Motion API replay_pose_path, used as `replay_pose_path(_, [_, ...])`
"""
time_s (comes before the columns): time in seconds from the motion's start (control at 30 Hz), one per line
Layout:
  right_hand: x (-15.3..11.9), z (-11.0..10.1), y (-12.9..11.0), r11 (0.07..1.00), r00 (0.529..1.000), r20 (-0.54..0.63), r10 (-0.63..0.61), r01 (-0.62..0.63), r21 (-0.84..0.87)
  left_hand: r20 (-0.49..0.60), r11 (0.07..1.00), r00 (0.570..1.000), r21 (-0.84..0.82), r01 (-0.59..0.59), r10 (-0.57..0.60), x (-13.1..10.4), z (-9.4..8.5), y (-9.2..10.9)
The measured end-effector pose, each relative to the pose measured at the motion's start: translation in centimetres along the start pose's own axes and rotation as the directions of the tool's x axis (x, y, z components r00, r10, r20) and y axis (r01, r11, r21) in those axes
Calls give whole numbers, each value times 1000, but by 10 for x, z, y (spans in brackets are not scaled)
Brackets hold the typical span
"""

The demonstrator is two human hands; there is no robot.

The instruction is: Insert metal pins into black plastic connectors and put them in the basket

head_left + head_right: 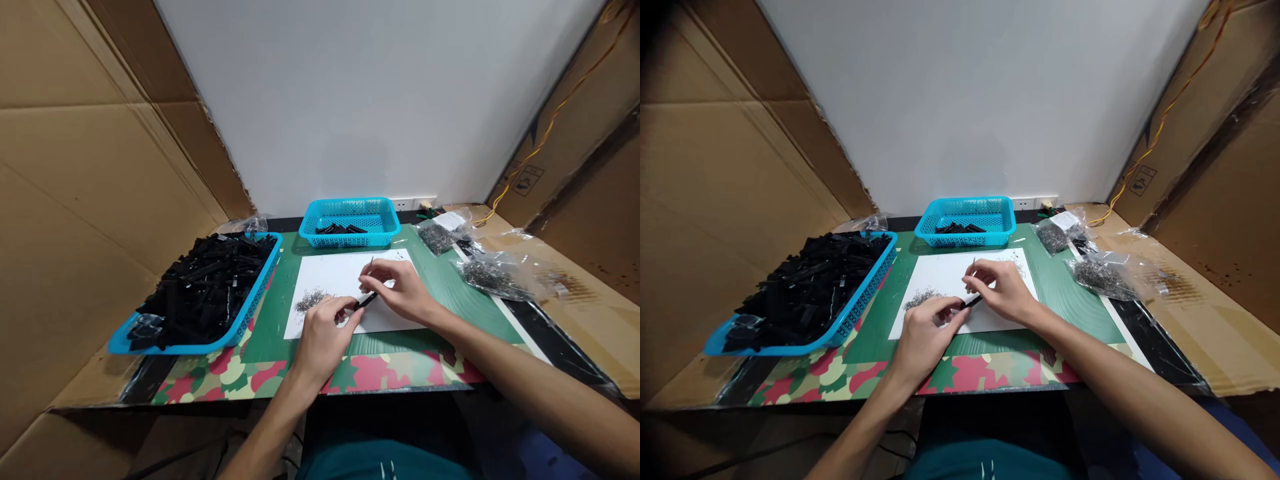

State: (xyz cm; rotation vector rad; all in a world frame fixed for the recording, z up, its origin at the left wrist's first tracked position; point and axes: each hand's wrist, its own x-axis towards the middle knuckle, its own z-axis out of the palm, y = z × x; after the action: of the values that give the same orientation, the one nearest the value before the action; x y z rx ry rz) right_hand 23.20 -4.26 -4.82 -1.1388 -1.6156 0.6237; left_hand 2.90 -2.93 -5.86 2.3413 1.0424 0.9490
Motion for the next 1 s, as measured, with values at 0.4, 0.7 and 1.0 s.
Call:
replay_pose_path(0.4, [7,-29,23,976,965,-256,-53,-3,-216,-151,990,981,-86,112,-124,52,-44,-14])
replay_pose_path(0.7, [7,-10,15,947,991,137,-13,56,-318,-216,992,970,30,122,-113,156,-50,-50])
replay_pose_path(1.0, [0,-5,22,892,974,224,-21,120,-437,-137,976,984,172,136,-113,158,-42,-61])
